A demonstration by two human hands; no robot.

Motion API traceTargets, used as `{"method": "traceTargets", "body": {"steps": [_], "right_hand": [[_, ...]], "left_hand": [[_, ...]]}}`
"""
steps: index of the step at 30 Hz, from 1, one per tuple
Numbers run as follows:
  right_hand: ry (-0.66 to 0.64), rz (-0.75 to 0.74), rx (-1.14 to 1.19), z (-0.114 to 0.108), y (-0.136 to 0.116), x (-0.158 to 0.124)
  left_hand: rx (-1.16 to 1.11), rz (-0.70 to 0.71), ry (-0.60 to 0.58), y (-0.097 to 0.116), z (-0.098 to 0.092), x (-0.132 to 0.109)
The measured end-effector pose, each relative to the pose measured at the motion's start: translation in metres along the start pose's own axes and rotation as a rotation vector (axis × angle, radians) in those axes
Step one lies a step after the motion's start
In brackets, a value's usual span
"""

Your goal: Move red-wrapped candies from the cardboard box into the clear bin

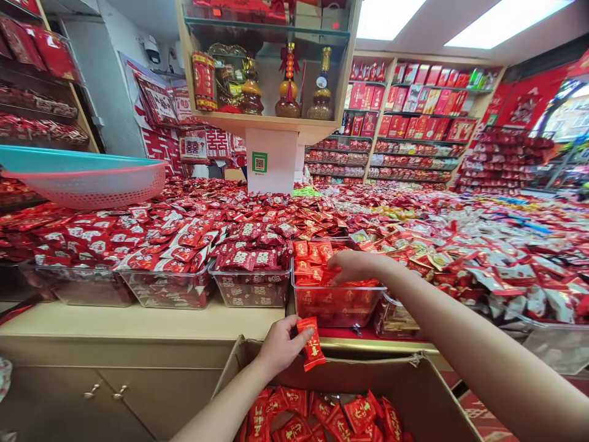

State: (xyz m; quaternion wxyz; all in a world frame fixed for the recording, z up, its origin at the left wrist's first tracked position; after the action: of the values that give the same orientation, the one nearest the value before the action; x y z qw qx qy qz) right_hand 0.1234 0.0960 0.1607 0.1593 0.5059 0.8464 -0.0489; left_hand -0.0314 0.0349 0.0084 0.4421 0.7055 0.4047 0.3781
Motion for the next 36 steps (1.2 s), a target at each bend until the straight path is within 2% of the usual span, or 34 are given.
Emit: {"method": "traceTargets", "body": {"steps": [4,5,7,9,10,14,17,20,23,27,34,36], "right_hand": [[0.078,0.007,0.054,-0.005,0.005,-0.010],[0.146,-0.012,0.063,-0.007,0.003,-0.015],[0.360,-0.066,0.122,-0.007,-0.005,-0.031],[0.518,-0.107,0.270,0.005,-0.017,-0.050],[0.532,-0.115,0.372,0.018,-0.024,-0.056],[0.390,-0.092,0.792,0.092,-0.049,-0.059],[0.293,-0.226,1.117,0.134,-0.062,-0.042],[0.266,-0.413,1.377,0.147,-0.067,-0.030],[0.311,-0.410,1.534,0.147,-0.062,-0.027],[0.363,-0.371,1.524,0.145,-0.056,-0.031],[0.463,-0.313,1.361,0.150,-0.054,-0.029],[0.492,-0.279,1.243,0.146,-0.056,-0.033]], "left_hand": [[-0.024,-0.013,-0.006,0.001,0.001,0.000],[-0.031,-0.014,-0.009,0.002,0.001,0.000],[-0.067,-0.015,-0.024,0.004,0.000,-0.002],[-0.118,-0.012,-0.040,0.007,-0.001,-0.003],[-0.138,-0.015,-0.043,0.009,-0.001,-0.004],[-0.177,-0.042,-0.010,0.014,-0.003,-0.005],[-0.211,-0.061,-0.013,0.015,0.000,-0.004],[-0.292,-0.083,-0.015,0.015,0.003,-0.005],[-0.363,-0.044,-0.078,0.017,0.005,-0.008],[-0.308,-0.041,-0.197,0.017,0.007,-0.009],[-0.193,-0.050,-0.200,0.017,0.008,-0.006],[-0.186,-0.030,-0.212,0.020,0.007,-0.007]]}}
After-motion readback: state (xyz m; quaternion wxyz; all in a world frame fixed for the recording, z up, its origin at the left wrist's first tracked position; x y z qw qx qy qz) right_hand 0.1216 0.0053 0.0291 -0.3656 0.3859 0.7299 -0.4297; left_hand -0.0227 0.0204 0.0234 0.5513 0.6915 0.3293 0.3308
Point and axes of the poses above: each hand's wrist, its own x-axis towards the middle knuckle, its own z-axis out of the palm, y = z × x, the point moved 3 cm from there along x, towards the middle knuckle, and after that the axes turned 5 degrees about -y, right-handed, at the moved point
